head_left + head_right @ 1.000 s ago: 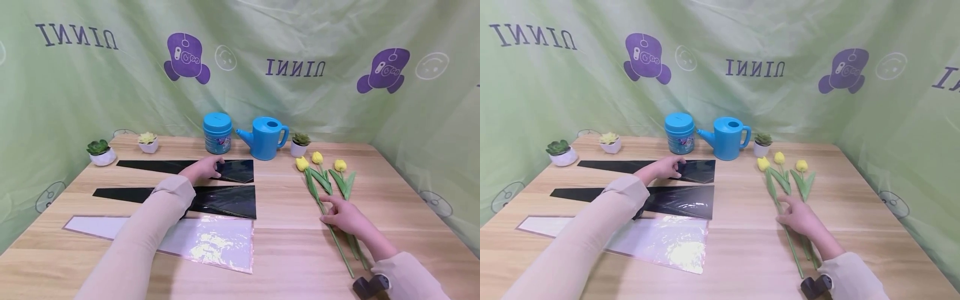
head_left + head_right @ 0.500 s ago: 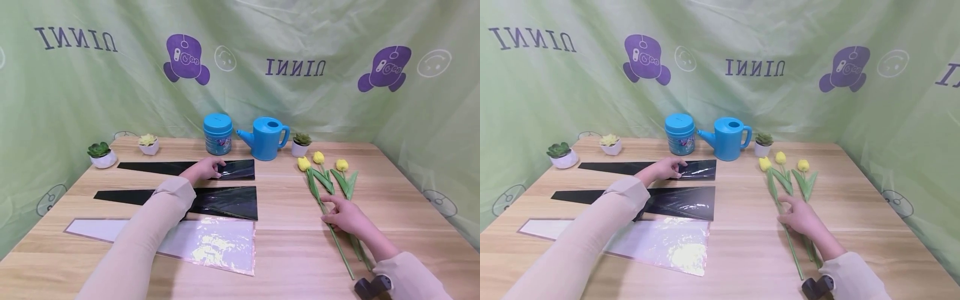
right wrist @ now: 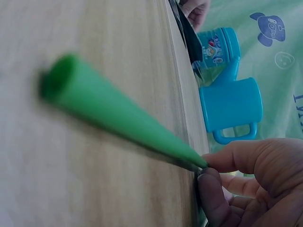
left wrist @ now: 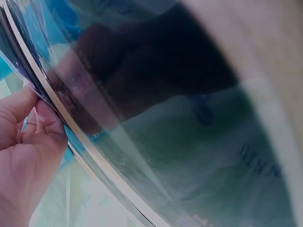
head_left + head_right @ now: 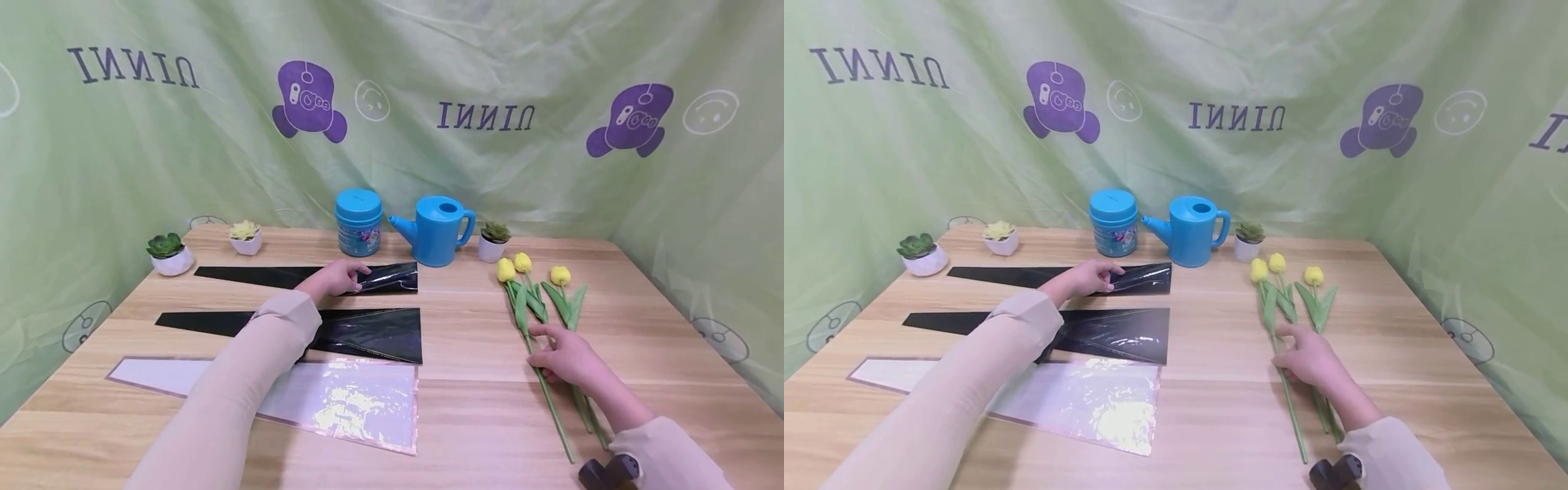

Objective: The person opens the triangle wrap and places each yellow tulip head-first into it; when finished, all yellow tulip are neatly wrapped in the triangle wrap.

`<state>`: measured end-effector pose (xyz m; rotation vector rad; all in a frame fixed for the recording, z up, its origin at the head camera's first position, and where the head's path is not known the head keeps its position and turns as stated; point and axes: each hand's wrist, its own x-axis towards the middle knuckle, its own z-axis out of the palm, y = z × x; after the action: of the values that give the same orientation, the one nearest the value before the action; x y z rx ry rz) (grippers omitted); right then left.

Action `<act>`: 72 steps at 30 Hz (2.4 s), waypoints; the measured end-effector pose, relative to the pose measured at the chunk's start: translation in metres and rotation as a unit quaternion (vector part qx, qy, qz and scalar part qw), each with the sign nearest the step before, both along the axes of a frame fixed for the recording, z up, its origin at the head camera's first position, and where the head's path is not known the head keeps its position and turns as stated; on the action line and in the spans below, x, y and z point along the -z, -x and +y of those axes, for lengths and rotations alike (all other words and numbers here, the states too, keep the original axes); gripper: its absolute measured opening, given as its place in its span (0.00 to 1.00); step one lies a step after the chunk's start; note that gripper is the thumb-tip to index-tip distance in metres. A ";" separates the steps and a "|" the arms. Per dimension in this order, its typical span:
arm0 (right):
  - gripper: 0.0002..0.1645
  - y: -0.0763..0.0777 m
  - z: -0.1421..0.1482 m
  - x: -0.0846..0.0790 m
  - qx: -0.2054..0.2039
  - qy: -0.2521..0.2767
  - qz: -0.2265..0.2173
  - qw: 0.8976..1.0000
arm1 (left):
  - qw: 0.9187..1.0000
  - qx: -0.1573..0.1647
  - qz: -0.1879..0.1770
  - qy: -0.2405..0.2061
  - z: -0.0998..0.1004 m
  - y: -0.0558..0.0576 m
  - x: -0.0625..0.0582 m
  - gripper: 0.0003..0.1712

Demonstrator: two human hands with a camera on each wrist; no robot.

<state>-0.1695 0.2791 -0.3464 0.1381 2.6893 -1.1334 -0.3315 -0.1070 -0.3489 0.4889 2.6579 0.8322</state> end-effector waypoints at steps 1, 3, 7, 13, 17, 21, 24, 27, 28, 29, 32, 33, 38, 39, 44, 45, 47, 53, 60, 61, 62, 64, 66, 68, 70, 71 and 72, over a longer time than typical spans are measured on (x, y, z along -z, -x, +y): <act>0.36 0.000 0.000 0.000 0.002 0.003 -0.002 1.000 | 1.000 0.001 0.001 -0.001 0.000 0.000 0.000 0.24; 0.36 0.000 0.000 0.000 0.003 0.008 -0.005 1.000 | 1.000 0.007 0.006 -0.001 -0.001 -0.001 0.001 0.23; 0.36 0.002 0.003 -0.002 0.006 0.024 -0.015 1.000 | 1.000 0.019 0.014 -0.004 -0.001 -0.001 0.001 0.22; 0.36 0.004 0.007 -0.003 -0.003 0.071 -0.007 0.997 | 0.999 0.024 0.023 0.002 -0.001 -0.001 0.002 0.22; 0.38 0.008 0.008 -0.003 0.004 0.119 0.009 0.993 | 1.000 0.017 0.025 0.002 -0.001 -0.002 0.002 0.22; 0.37 0.012 0.007 -0.004 0.018 0.173 0.034 0.984 | 0.999 0.020 0.027 0.002 -0.001 -0.002 0.001 0.22; 0.36 0.014 0.004 -0.006 0.031 0.218 0.054 0.974 | 1.000 0.020 0.023 0.004 -0.001 -0.002 0.001 0.22; 0.38 0.018 0.001 -0.008 0.054 0.270 0.072 0.959 | 1.000 0.020 0.018 0.001 -0.002 -0.002 0.001 0.22; 0.39 0.019 -0.001 -0.009 0.064 0.288 0.077 0.952 | 1.000 0.020 0.017 0.000 -0.002 -0.002 0.001 0.22; 0.39 0.020 -0.002 -0.010 0.074 0.306 0.083 0.945 | 1.000 0.021 0.017 -0.002 -0.002 -0.001 0.002 0.21; 0.40 0.025 -0.008 -0.012 0.109 0.363 0.099 0.920 | 1.000 0.019 0.012 -0.009 -0.003 0.000 0.004 0.21; 0.40 0.026 -0.010 -0.013 0.119 0.382 0.104 0.911 | 1.000 0.019 0.010 -0.011 -0.004 0.000 0.004 0.21; 0.40 0.035 -0.022 -0.016 0.166 0.455 0.120 0.866 | 1.000 0.015 -0.001 -0.023 -0.005 0.000 0.006 0.21; 0.40 0.037 -0.024 -0.017 0.175 0.468 0.123 0.857 | 0.999 0.011 -0.009 -0.029 -0.005 0.000 0.006 0.22; 0.36 0.054 -0.037 -0.019 0.218 0.509 0.150 0.819 | 0.998 -0.012 -0.035 -0.056 -0.006 0.001 0.007 0.22; 0.34 0.057 -0.040 -0.019 0.226 0.511 0.155 0.815 | 0.997 -0.014 -0.037 -0.060 -0.007 0.001 0.007 0.22; 0.28 0.064 -0.045 -0.018 0.239 0.508 0.162 0.812 | 0.997 -0.014 -0.039 -0.072 -0.007 0.001 0.007 0.22; 0.23 0.080 -0.057 -0.013 0.255 0.504 0.178 0.806 | 0.990 -0.010 -0.049 -0.133 -0.008 0.001 0.009 0.13; 0.25 0.094 -0.066 -0.010 0.300 0.516 0.198 0.778 | 0.989 -0.026 -0.054 -0.137 -0.008 -0.001 0.009 0.05; 0.25 0.096 -0.067 -0.009 0.307 0.517 0.202 0.773 | 0.989 -0.030 -0.056 -0.135 -0.008 -0.001 0.009 0.05; 0.25 0.098 -0.069 -0.008 0.315 0.521 0.206 0.766 | 0.989 -0.034 -0.058 -0.135 -0.008 -0.001 0.009 0.04; 0.25 0.101 -0.071 -0.005 0.327 0.529 0.213 0.753 | 0.988 -0.038 -0.062 -0.134 -0.008 -0.001 0.009 0.04; 0.26 0.105 -0.074 -0.002 0.337 0.537 0.218 0.742 | 0.988 -0.040 -0.065 -0.134 -0.007 -0.001 0.009 0.04; 0.26 0.109 -0.077 0.000 0.343 0.543 0.224 0.733 | 0.988 -0.041 -0.065 -0.134 -0.007 -0.001 0.009 0.03; 0.27 0.112 -0.080 0.003 0.352 0.546 0.227 0.726 | 0.988 -0.041 -0.064 -0.135 -0.007 -0.001 0.009 0.03; 0.27 0.113 -0.081 0.004 0.356 0.548 0.229 0.722 | 0.988 -0.041 -0.063 -0.135 -0.007 -0.001 0.009 0.03; 0.27 0.114 -0.083 0.004 0.359 0.548 0.232 0.719 | 0.988 -0.042 -0.064 -0.134 -0.007 0.000 0.009 0.03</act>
<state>-0.2833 0.1961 -0.3508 0.7967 1.7075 -3.1134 -0.3311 -0.1139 -0.3580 0.3735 2.4758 1.2148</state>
